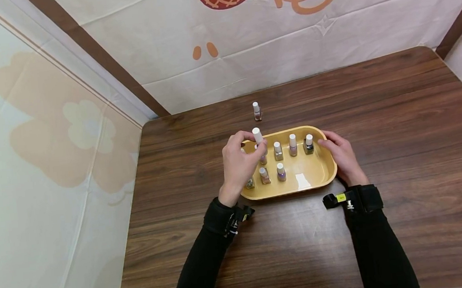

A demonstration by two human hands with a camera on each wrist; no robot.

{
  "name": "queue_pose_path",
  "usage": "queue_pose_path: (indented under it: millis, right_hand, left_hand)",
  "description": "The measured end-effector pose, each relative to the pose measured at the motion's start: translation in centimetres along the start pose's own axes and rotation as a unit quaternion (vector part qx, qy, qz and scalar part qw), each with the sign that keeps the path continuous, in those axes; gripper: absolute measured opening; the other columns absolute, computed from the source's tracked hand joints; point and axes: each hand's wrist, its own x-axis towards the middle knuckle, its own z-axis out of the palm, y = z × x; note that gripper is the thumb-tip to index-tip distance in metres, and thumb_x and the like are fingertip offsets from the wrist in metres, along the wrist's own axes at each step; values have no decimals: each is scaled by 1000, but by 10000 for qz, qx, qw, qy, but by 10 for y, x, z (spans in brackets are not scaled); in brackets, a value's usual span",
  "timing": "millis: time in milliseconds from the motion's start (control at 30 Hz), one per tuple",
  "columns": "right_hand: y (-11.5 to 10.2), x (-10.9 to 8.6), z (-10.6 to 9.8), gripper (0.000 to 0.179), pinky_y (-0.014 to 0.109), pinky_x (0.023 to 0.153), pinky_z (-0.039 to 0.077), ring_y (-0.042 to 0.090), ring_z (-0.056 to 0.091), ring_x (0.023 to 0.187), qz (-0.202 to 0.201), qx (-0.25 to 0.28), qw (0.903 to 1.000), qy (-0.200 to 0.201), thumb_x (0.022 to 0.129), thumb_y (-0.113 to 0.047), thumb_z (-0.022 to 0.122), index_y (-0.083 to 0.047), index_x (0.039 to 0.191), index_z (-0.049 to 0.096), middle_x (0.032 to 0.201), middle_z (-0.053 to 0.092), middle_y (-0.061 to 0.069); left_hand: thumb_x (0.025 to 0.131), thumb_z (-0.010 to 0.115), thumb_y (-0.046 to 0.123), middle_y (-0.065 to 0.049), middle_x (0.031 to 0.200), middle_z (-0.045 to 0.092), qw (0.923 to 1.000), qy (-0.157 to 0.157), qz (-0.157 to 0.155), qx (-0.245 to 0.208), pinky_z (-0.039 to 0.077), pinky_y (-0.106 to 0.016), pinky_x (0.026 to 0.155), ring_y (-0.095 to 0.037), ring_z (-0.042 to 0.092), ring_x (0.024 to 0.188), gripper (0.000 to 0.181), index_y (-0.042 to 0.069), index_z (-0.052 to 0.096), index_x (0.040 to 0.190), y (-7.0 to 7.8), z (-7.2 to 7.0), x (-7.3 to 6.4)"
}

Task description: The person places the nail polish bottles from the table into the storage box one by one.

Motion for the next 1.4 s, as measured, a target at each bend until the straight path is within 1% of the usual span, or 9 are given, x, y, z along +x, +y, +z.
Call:
queue_pose_path:
  millis: [167, 300, 433, 533, 700, 867, 1067, 1233, 1400]
  right_hand:
    - [0, 1, 0, 31, 15, 81, 53, 4, 60, 97, 8, -95, 10000, 8, 94, -17, 62, -9, 124, 60, 112, 57, -6]
    - [1, 2, 0, 33, 14, 81, 53, 4, 60, 97, 16, -140, 9999, -1, 94, -17, 61, -7, 126, 59, 112, 57, -6]
    - [2, 2, 0, 31, 14, 80, 53, 4, 60, 96, -20, -161, 9999, -10, 94, -16, 61, -9, 124, 60, 111, 57, -6]
    - [2, 1, 0, 32, 14, 80, 53, 3, 60, 96, -31, -179, 9998, -22, 94, -17, 61, -8, 125, 60, 111, 57, -7]
    - [1, 0, 0, 33, 14, 81, 52, 3, 59, 97, 16, -246, 9997, -29, 94, -18, 62, -9, 126, 60, 111, 57, -8]
    - [1, 1, 0, 30, 13, 80, 52, 4, 58, 98, 37, -240, 9997, -3, 94, -18, 62, -11, 123, 60, 112, 57, -7]
    - [1, 1, 0, 37, 14, 81, 52, 4, 59, 97, -4, -244, 9997, -28, 94, -18, 62, -5, 129, 57, 111, 57, -8]
    - [-1, 0, 0, 40, 14, 81, 52, 4, 59, 98, -38, -287, 9996, -40, 95, -17, 61, -1, 131, 55, 110, 57, -8]
    - [0, 0, 0, 36, 14, 80, 52, 5, 59, 98, -89, -273, 9996, -48, 95, -17, 60, -3, 128, 56, 110, 57, -8]
  left_hand:
    - [84, 73, 25, -5, 90, 67, 9999, -62, 140, -16, 48, -41, 81, -23, 59, 91, 20, 8, 65, 91, 5, 6, -3]
    - [84, 72, 25, -4, 90, 67, 9996, -121, 204, -129, 47, -44, 78, -23, 59, 90, 18, 10, 67, 91, 8, 12, -5]
    - [83, 73, 27, -2, 86, 68, 9995, -126, 279, 3, 45, -32, 73, -19, 57, 86, 18, 10, 68, 87, 12, 18, -6]
    - [83, 73, 28, -2, 85, 68, 9992, -184, 318, 183, 37, -22, 67, -15, 54, 81, 20, 10, 68, 86, 15, 21, -7]
    - [82, 75, 29, -6, 86, 69, 9986, -311, 403, 148, 37, -23, 66, -16, 52, 77, 22, 8, 68, 87, 18, 27, -10]
    - [80, 77, 28, -5, 84, 69, 9980, -328, 524, 146, 41, -26, 72, -17, 57, 83, 22, 9, 67, 85, 19, 33, -12]
    - [80, 78, 24, -6, 83, 68, 9969, -434, 620, 199, 45, -29, 77, -18, 59, 87, 20, 10, 66, 84, 21, 40, -15]
    - [82, 75, 28, -3, 83, 68, 9942, -527, 770, 536, 46, -30, 77, -17, 58, 86, 19, 10, 67, 84, 22, 45, -17]
    - [82, 75, 30, 1, 81, 67, 9889, -592, 989, 942, 44, -28, 74, -15, 56, 82, 20, 12, 66, 83, 20, 51, -20]
